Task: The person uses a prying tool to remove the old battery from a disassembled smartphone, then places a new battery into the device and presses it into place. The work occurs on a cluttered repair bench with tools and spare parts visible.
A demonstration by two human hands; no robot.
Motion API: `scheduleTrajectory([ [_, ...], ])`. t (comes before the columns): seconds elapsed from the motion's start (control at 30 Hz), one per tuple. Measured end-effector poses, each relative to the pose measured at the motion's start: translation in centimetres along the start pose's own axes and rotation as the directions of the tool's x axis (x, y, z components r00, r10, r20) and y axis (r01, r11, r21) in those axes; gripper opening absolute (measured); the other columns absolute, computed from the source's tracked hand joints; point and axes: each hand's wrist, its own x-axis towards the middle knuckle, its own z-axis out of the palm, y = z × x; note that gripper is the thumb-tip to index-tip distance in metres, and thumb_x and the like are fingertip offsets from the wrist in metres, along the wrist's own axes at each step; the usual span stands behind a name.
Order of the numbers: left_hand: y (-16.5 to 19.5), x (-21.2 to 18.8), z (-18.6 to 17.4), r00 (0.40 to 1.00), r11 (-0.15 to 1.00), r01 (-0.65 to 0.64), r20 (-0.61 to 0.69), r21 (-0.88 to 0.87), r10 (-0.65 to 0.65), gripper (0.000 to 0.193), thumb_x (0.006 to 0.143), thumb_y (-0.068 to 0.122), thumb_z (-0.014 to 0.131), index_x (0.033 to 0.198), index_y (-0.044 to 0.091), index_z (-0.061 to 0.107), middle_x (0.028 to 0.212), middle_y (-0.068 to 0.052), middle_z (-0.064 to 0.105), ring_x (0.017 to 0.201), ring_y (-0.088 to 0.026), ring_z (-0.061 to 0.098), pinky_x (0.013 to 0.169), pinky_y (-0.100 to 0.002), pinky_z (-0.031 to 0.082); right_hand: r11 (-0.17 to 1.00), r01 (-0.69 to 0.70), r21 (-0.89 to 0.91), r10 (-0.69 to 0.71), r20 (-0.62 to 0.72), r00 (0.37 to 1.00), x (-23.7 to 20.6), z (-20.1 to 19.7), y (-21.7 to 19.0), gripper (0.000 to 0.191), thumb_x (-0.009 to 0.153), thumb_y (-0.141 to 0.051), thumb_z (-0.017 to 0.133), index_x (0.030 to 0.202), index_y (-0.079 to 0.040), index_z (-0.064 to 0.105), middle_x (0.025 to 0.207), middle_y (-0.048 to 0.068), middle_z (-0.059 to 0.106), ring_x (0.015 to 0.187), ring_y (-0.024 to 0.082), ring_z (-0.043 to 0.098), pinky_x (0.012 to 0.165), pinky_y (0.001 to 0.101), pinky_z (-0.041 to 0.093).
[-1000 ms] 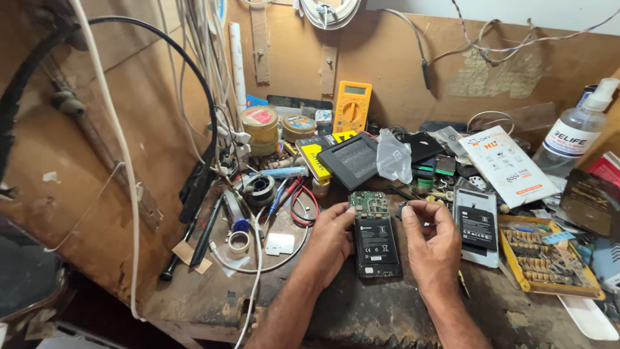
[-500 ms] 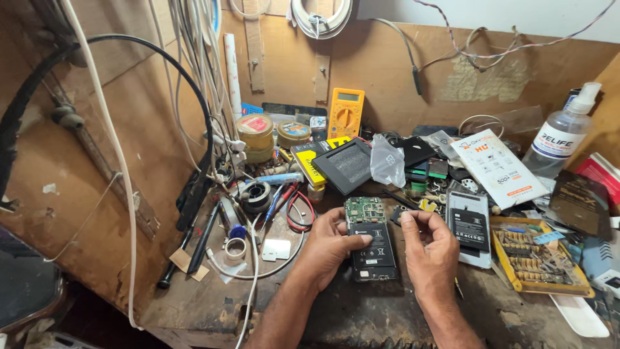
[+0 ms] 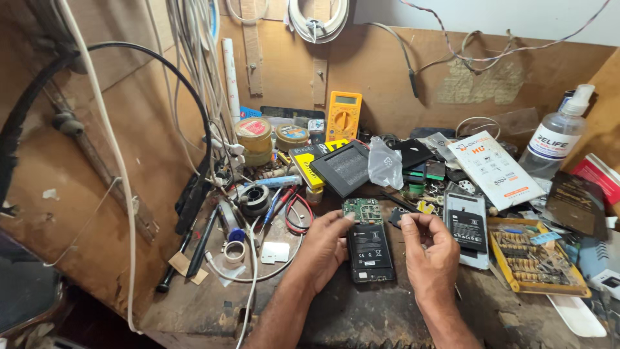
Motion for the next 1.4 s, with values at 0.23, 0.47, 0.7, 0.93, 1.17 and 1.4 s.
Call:
scheduleTrajectory([
  [0.23,-0.1,0.1,-0.1,1.000,0.999,0.003,0.004,-0.048,-0.003,0.030,0.102,0.031,0.053,0.113,0.004,0.061,0.094,-0.005,0.070,0.085,-0.018,0.071,0.075,-0.037,0.060,0.998,-0.026,-0.054,0.023,-0.060,0.998,-1.1,-0.9,-1.1,0.022,0.098,-0.023,0.070,0.103,-0.002,0.072,0.088,0.001,0.073,0.073,0.006,0.057,0.066,0.0234,0.047],
  [0.47,-1.1,-0.3,0.0,0.992,0.931,-0.094,-0.050,0.352,0.119,0.040,0.087,0.005,0.068,0.126,0.000,0.060,0.101,-0.007,0.072,0.084,-0.013,0.066,0.064,-0.026,0.047,0.996,-0.014,-0.090,0.007,-0.080,0.997,-1.1,-0.7,-0.7,0.022,0.096,-0.023,0.073,0.101,-0.002,0.073,0.083,0.002,0.070,0.070,0.008,0.055,0.064,0.0263,0.047],
  [0.7,-1.0,-0.7,0.7,0.981,0.942,-0.122,-0.104,0.312,0.161,0.073,0.083,-0.006,0.064,0.148,0.001,0.034,0.111,-0.016,0.074,0.096,-0.018,0.072,0.082,-0.029,0.058,0.992,0.002,-0.125,-0.011,-0.072,0.997,-1.0,-0.4,-0.3,0.021,0.094,-0.022,0.074,0.100,-0.002,0.073,0.082,0.002,0.071,0.070,0.010,0.058,0.065,0.0270,0.049],
  [0.93,-0.5,-1.1,1.2,0.980,0.953,-0.158,-0.080,0.257,0.184,0.081,0.082,-0.006,0.064,0.155,0.004,0.030,0.115,-0.016,0.073,0.097,-0.018,0.071,0.082,-0.029,0.057,0.985,-0.003,-0.174,-0.011,-0.077,0.997,-1.0,-0.5,-0.6,0.022,0.093,-0.024,0.074,0.098,-0.002,0.073,0.080,0.005,0.073,0.070,0.013,0.063,0.067,0.0294,0.051],
  [1.17,-0.9,-0.8,0.9,0.972,0.944,-0.147,-0.132,0.296,0.193,0.083,0.081,-0.007,0.064,0.155,0.005,0.029,0.115,-0.016,0.074,0.097,-0.018,0.071,0.082,-0.030,0.057,0.975,0.003,-0.221,-0.017,-0.061,0.998,-1.0,-0.3,-0.2,0.021,0.091,-0.024,0.074,0.097,-0.004,0.074,0.081,0.005,0.073,0.070,0.013,0.065,0.067,0.0307,0.053],
  [1.4,-1.2,-0.5,0.7,0.971,0.955,-0.147,-0.148,0.259,0.190,0.077,0.082,-0.005,0.063,0.152,0.002,0.032,0.113,-0.015,0.074,0.096,-0.018,0.072,0.083,-0.030,0.058,0.975,-0.028,-0.218,0.014,-0.063,0.998,-0.8,-0.2,0.5,0.020,0.090,-0.024,0.075,0.097,-0.005,0.076,0.083,0.004,0.074,0.068,0.013,0.063,0.066,0.0303,0.052],
])
